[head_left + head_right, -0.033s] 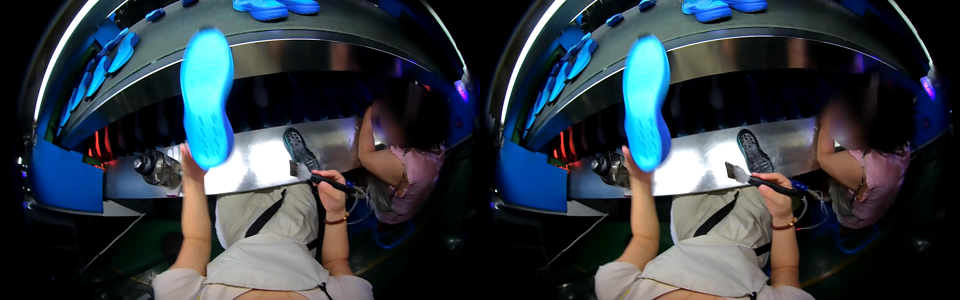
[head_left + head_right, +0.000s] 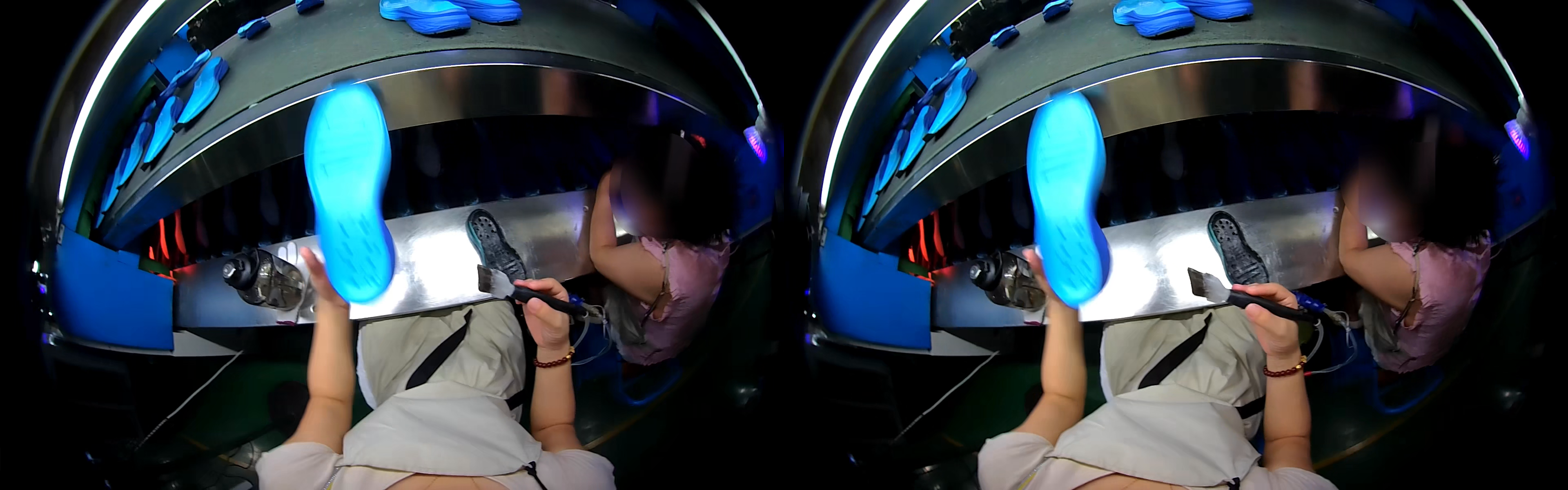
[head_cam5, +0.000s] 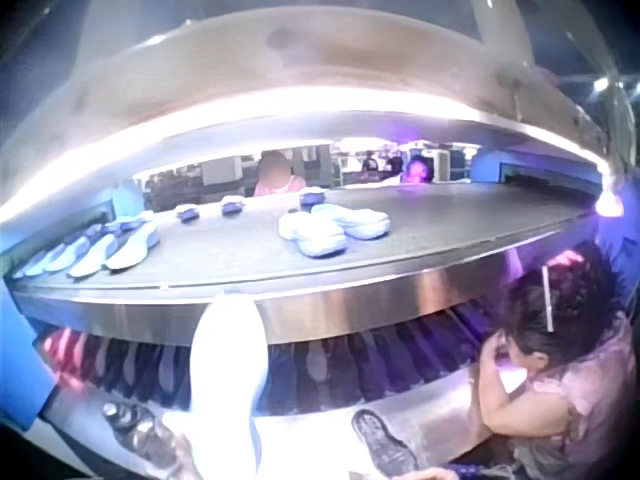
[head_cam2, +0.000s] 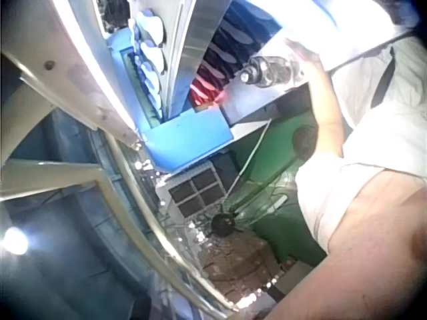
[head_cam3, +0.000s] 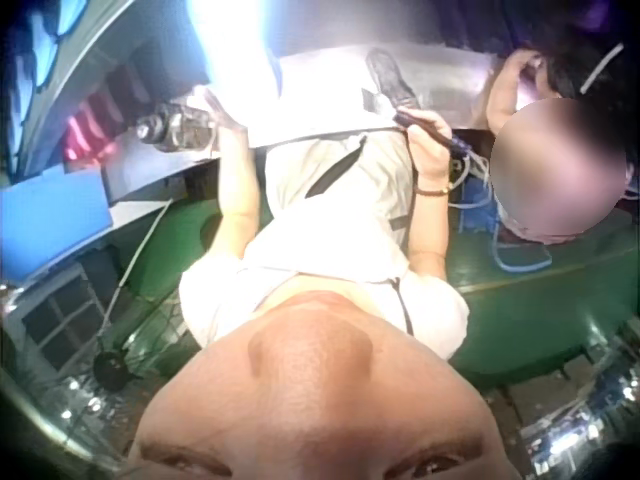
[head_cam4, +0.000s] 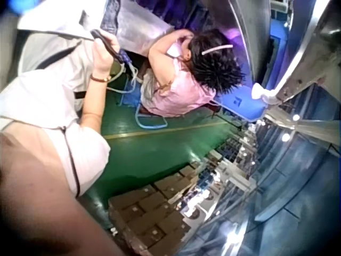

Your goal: The person holds blue shoe soles and uses a small brush to apply a substance to the inner heel area before placing each sole on a conveyor belt.

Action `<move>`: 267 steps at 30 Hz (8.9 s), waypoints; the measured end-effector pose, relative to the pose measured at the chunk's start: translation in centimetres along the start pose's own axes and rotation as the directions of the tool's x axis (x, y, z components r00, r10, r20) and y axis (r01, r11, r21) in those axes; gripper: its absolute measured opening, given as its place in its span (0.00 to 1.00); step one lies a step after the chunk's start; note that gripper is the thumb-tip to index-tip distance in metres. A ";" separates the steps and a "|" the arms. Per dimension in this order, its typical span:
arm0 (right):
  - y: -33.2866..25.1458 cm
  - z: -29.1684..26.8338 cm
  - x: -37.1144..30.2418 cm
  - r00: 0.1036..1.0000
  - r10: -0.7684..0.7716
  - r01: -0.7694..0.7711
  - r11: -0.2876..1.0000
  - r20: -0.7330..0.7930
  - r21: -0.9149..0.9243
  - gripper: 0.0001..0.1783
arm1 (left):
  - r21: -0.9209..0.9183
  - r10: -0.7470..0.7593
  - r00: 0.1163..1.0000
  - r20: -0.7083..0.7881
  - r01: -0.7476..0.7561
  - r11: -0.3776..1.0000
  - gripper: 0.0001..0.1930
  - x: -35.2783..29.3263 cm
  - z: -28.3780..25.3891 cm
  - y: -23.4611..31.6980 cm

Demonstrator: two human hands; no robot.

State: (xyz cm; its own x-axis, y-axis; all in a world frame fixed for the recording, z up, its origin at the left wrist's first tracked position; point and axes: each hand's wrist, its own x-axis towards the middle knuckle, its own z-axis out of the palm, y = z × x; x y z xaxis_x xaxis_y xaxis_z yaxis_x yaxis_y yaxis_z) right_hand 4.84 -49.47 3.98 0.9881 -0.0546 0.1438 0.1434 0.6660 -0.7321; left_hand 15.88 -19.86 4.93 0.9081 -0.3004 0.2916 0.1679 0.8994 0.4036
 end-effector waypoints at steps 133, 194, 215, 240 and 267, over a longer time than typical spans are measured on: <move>-7.0 0.9 1.7 0.717 0.302 0.293 0.687 0.628 -0.665 0.12 | 0.311 -0.639 0.679 -0.362 0.734 0.604 0.30 -3.0 5.2 -2.3; -0.9 0.8 -0.3 0.944 0.304 -0.320 0.937 0.125 0.143 0.11 | -0.039 -0.204 0.928 -0.311 0.202 0.979 0.36 -1.0 9.4 -11.5; -2.6 2.4 0.3 0.928 0.036 0.156 0.866 0.371 -0.475 0.10 | -0.020 -0.251 0.893 -0.373 0.263 0.965 0.29 -0.4 7.7 -12.0; -5.2 0.1 2.9 0.725 0.275 0.254 0.746 0.632 -0.616 0.10 | 0.006 -0.689 0.631 -0.356 0.739 0.674 0.27 0.5 7.9 -10.6; -8.4 -2.5 4.1 0.642 0.425 0.336 0.593 0.638 -0.732 0.10 | 0.267 -0.703 0.433 -0.564 0.901 0.341 0.32 -0.9 8.6 -9.0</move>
State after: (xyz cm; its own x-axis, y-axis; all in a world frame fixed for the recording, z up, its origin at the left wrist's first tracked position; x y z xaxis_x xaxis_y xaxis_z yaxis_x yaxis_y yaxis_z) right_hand 7.86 -57.17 9.07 0.6601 0.7223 0.2064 0.4574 -0.1685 -0.8732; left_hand 10.24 -30.40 8.44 0.4916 -0.5831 -0.6468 0.7736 -0.0485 0.6318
